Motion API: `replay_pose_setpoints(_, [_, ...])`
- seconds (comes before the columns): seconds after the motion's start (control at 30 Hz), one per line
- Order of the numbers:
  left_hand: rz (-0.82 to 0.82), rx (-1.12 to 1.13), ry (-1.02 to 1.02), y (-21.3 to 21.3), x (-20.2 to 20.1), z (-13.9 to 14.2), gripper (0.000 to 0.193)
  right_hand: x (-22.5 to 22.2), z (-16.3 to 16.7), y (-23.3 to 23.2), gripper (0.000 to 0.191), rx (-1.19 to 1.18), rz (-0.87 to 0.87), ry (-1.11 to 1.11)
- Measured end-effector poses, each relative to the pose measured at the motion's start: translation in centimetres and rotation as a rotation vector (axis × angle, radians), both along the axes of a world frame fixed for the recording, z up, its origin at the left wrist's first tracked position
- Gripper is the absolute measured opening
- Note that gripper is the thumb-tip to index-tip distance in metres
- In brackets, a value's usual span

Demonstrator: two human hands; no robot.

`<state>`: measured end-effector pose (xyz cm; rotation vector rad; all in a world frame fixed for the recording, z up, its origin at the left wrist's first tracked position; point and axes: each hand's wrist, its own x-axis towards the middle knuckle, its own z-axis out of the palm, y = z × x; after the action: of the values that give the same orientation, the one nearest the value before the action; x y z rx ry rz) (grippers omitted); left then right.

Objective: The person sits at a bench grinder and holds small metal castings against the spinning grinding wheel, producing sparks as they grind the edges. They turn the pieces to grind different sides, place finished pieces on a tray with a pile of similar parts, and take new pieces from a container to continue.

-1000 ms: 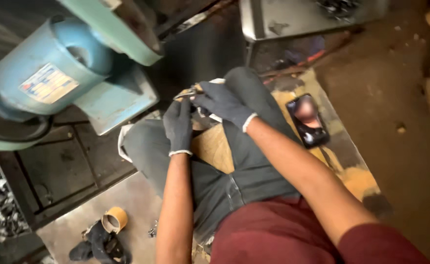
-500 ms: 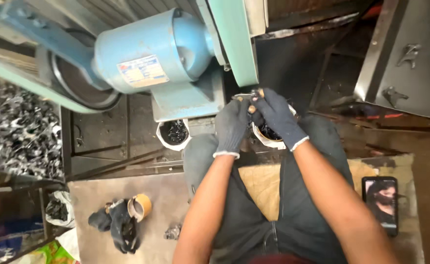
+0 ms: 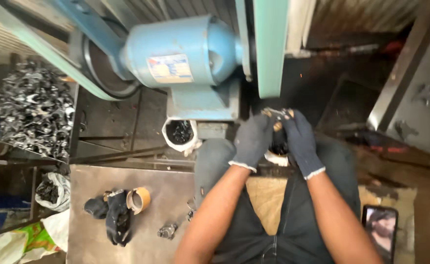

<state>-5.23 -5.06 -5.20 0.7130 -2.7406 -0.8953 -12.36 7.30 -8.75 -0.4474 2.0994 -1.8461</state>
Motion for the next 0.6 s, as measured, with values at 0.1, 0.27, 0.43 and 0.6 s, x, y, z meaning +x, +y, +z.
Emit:
replay_pose_setpoints(0.1, [0.066,-0.006,0.069,0.1,-1.4,0.3,0.038,-2.0,0.3,-1.1,0.026,-0.034,0.016,-0.079])
replay_pose_setpoints(0.27, [0.029,-0.084,0.012,0.0,-3.0,-0.4,0.028,-4.0,-1.3,-2.4,0.026,-0.002,0.049,-0.095])
replay_pose_setpoints(0.43, [0.081,0.034,0.051,1.9,-4.3,-1.3,0.034,-5.1,-4.0,0.4,0.026,0.150,0.091,0.222])
replay_pose_setpoints(0.6, [-0.142,-0.057,0.229,2.0,-3.5,-2.8,0.025,-3.9,-3.9,3.2,0.024,0.177,-0.076,0.420])
